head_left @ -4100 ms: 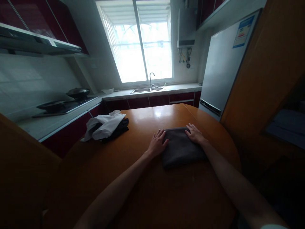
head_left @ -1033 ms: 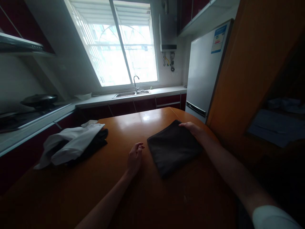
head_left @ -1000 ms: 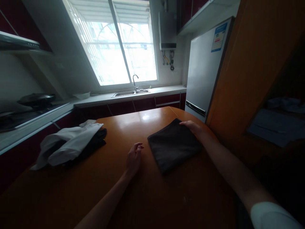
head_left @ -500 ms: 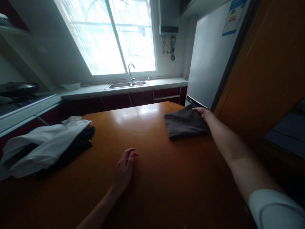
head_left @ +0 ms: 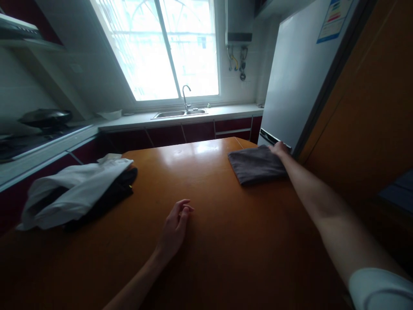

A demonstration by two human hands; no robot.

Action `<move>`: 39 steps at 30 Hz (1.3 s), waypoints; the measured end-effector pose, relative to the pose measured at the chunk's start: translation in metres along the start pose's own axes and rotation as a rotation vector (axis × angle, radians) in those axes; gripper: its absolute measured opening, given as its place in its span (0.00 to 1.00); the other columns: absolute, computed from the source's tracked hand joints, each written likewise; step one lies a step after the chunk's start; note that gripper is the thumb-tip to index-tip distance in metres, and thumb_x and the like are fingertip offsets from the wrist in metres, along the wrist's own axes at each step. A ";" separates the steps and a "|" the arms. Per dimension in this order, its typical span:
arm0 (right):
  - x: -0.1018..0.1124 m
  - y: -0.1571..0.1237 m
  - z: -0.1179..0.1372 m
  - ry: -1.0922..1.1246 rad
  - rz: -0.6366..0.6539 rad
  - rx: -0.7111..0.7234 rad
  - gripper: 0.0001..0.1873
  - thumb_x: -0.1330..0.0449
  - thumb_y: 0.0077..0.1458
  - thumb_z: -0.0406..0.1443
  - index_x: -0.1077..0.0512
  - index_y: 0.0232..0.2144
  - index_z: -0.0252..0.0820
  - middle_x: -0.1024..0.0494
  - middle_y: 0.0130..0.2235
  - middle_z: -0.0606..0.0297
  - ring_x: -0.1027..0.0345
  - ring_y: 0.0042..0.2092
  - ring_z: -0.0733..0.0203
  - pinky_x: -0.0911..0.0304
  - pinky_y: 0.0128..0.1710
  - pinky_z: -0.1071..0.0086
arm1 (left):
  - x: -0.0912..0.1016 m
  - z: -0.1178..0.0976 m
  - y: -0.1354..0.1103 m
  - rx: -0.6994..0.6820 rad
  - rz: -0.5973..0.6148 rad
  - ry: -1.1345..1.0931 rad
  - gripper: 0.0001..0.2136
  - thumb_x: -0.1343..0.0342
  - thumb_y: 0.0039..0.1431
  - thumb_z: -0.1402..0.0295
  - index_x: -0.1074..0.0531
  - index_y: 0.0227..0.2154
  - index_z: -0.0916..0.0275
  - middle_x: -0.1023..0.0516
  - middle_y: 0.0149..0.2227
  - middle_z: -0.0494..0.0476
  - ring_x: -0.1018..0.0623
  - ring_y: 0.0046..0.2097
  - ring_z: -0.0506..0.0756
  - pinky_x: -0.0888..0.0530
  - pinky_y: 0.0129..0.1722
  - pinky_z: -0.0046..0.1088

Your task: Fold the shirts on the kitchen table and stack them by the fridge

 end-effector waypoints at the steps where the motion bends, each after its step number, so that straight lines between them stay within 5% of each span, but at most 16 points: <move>1: -0.001 -0.005 0.003 -0.051 -0.033 0.037 0.19 0.36 0.58 0.38 0.25 0.47 0.30 0.27 0.56 0.38 0.38 0.62 0.39 0.42 0.62 0.50 | 0.000 -0.001 0.000 -0.001 -0.001 0.001 0.21 0.54 0.64 0.49 0.30 0.47 0.59 0.19 0.39 0.57 0.19 0.42 0.60 0.25 0.44 0.37; 4: -0.016 -0.028 0.019 -0.250 -0.055 0.282 0.23 0.44 0.63 0.39 0.29 0.56 0.32 0.35 0.64 0.44 0.47 0.66 0.43 0.52 0.67 0.53 | -0.002 -0.002 0.001 -0.002 0.001 0.004 0.21 0.54 0.63 0.48 0.30 0.47 0.60 0.19 0.38 0.57 0.19 0.40 0.59 0.24 0.43 0.37; 7: -0.046 -0.057 0.034 -0.407 0.066 0.486 0.28 0.51 0.67 0.44 0.35 0.63 0.38 0.43 0.70 0.51 0.53 0.69 0.47 0.58 0.69 0.54 | -0.003 0.000 0.002 0.002 0.012 0.001 0.22 0.54 0.63 0.48 0.30 0.48 0.60 0.19 0.39 0.58 0.19 0.40 0.60 0.25 0.43 0.38; 11: -0.082 -0.079 0.037 -0.550 0.347 0.408 0.35 0.58 0.68 0.53 0.48 0.70 0.45 0.59 0.74 0.57 0.69 0.73 0.48 0.69 0.68 0.40 | -0.004 0.003 0.002 0.006 0.029 0.003 0.22 0.54 0.64 0.49 0.31 0.49 0.60 0.19 0.40 0.59 0.19 0.41 0.60 0.25 0.45 0.39; 14: -0.089 -0.081 0.034 -0.590 0.424 0.365 0.37 0.59 0.68 0.55 0.52 0.71 0.45 0.62 0.74 0.56 0.72 0.74 0.49 0.71 0.68 0.39 | -0.004 0.005 0.002 -0.005 0.026 0.005 0.21 0.54 0.64 0.50 0.31 0.49 0.60 0.19 0.41 0.59 0.19 0.41 0.60 0.25 0.45 0.40; 20: -0.079 -0.107 0.043 -0.493 0.247 0.428 0.37 0.61 0.68 0.55 0.48 0.71 0.43 0.58 0.74 0.52 0.68 0.73 0.47 0.67 0.68 0.39 | -0.008 0.009 0.002 -0.016 0.049 0.011 0.20 0.55 0.66 0.51 0.31 0.50 0.60 0.20 0.42 0.58 0.20 0.41 0.59 0.26 0.46 0.40; 26: -0.088 -0.160 0.041 -0.524 0.339 0.437 0.35 0.63 0.70 0.52 0.44 0.69 0.41 0.51 0.72 0.50 0.61 0.72 0.46 0.62 0.67 0.39 | -0.011 0.013 0.003 -0.047 0.042 0.021 0.19 0.56 0.67 0.53 0.30 0.50 0.60 0.20 0.42 0.58 0.21 0.44 0.59 0.27 0.48 0.40; 32: -0.088 -0.203 0.071 -0.405 0.045 0.596 0.31 0.62 0.71 0.46 0.38 0.65 0.36 0.43 0.69 0.48 0.54 0.71 0.47 0.58 0.68 0.46 | -0.013 0.013 0.003 -0.087 0.019 0.037 0.16 0.56 0.67 0.58 0.28 0.46 0.60 0.20 0.40 0.58 0.21 0.42 0.58 0.27 0.45 0.37; 36: -0.109 -0.247 0.093 -0.291 0.110 0.735 0.28 0.58 0.70 0.44 0.36 0.63 0.36 0.39 0.68 0.50 0.49 0.69 0.51 0.54 0.67 0.56 | -0.015 0.011 0.001 -0.118 0.005 0.040 0.14 0.55 0.67 0.61 0.26 0.44 0.60 0.19 0.39 0.57 0.21 0.42 0.57 0.27 0.44 0.34; 39: -0.132 -0.277 0.096 -0.296 0.210 0.701 0.27 0.57 0.69 0.43 0.35 0.63 0.37 0.38 0.67 0.50 0.47 0.68 0.50 0.52 0.67 0.55 | -0.017 0.011 0.001 -0.154 -0.005 0.051 0.13 0.54 0.67 0.64 0.25 0.42 0.60 0.19 0.38 0.57 0.22 0.41 0.57 0.27 0.44 0.34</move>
Point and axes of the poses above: each hand's wrist, its own y-axis towards the middle knuckle, its own x-axis out of the back of the hand, z = x × y, the point moved 2 cm from there along y, towards the middle knuckle
